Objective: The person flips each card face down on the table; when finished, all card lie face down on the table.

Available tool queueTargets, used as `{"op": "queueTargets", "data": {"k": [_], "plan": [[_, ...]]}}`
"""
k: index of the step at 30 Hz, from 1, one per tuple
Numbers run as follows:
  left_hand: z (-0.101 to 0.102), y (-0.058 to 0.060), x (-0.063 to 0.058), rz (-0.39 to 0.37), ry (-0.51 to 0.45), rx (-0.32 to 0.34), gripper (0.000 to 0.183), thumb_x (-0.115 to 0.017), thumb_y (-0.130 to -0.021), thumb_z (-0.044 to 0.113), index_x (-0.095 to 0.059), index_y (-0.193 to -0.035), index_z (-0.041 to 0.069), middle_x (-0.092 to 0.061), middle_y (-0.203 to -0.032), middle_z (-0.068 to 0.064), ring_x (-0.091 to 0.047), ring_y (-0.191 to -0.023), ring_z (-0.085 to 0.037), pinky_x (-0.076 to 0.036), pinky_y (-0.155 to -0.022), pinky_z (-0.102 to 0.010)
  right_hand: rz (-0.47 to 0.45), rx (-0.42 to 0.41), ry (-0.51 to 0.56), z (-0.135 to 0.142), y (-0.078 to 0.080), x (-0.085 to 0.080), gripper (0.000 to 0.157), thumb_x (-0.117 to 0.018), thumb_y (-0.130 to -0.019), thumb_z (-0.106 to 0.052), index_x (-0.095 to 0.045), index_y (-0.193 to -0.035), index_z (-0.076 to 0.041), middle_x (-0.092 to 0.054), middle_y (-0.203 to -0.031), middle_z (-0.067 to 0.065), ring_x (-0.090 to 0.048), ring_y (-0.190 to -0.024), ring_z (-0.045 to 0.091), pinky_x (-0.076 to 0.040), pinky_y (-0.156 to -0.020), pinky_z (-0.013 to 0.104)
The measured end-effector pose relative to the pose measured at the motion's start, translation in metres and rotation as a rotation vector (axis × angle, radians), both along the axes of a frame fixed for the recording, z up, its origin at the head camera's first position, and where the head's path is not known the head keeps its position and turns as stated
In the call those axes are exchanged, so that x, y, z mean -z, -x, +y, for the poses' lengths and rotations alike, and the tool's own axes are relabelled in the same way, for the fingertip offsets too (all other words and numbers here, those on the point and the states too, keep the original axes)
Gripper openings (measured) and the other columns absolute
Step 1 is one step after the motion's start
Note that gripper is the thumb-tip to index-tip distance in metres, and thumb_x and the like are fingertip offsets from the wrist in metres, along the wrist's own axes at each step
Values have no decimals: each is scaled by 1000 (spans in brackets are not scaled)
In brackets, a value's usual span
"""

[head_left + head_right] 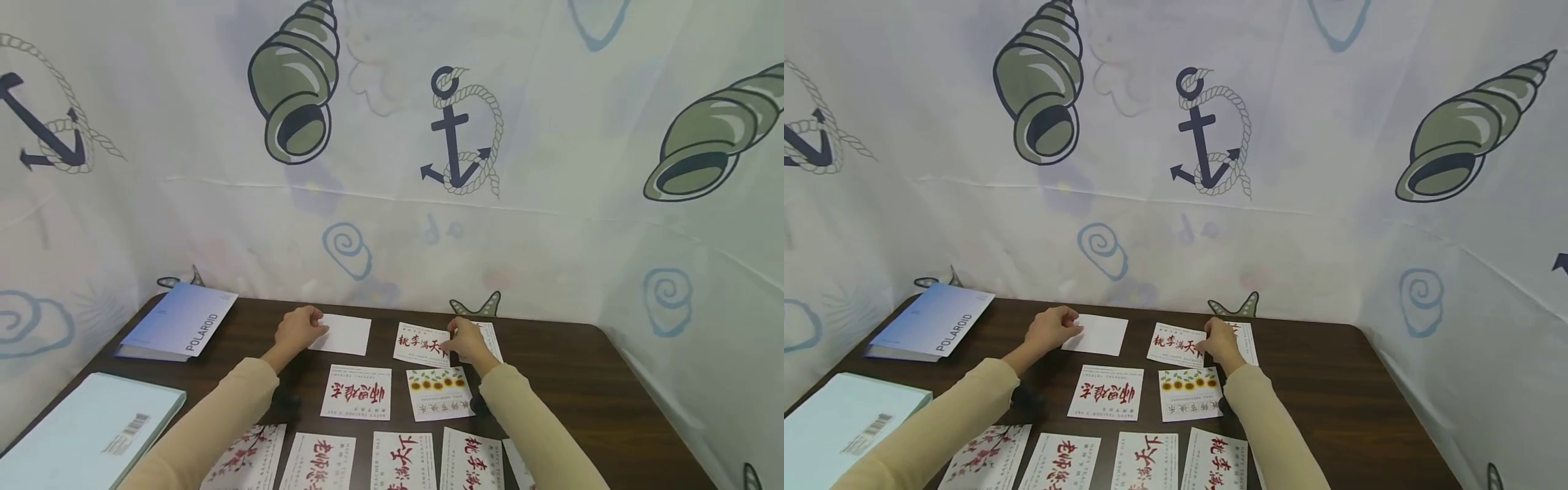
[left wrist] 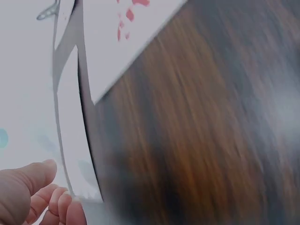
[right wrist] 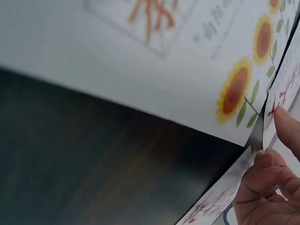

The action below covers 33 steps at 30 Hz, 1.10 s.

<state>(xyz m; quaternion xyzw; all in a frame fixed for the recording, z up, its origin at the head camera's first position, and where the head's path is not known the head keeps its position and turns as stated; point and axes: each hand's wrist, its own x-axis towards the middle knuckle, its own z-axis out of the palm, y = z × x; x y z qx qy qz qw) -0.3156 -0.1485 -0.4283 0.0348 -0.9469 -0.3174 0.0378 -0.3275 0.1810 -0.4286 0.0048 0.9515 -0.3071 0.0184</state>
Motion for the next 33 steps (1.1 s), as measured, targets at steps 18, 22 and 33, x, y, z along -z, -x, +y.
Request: {"op": "queueTargets", "data": {"k": [18,22,33], "plan": [[121,20,4,-66,-320,210,38,-69,-82,9,-59,-116,-6,-66,-99,-18,-66,-84,-26,-55,-67,-31,82,-74,30,-2,9,7,34,-74,-76,0,-45,-94,-3,-45,-74,4,-43,-66,17,-36,-60,28],[125,22,7,-25,-253,143,30,-70,-80,10,-65,-107,0,-69,-91,-12,-64,-78,-23,-50,-68,-34,107,-62,84,-7,6,10,33,-74,-76,1,-46,-93,-3,-44,-72,3,-42,-64,15,-35,-58,26],[121,24,-2,-10,-254,81,25,-66,-73,8,-65,-98,7,-69,-89,-8,-61,-86,-25,-45,-76,-37,107,-188,223,-48,-20,-1,27,-72,-81,-14,-56,-98,1,-51,-74,2,-43,-64,11,-36,-57,22]]}}
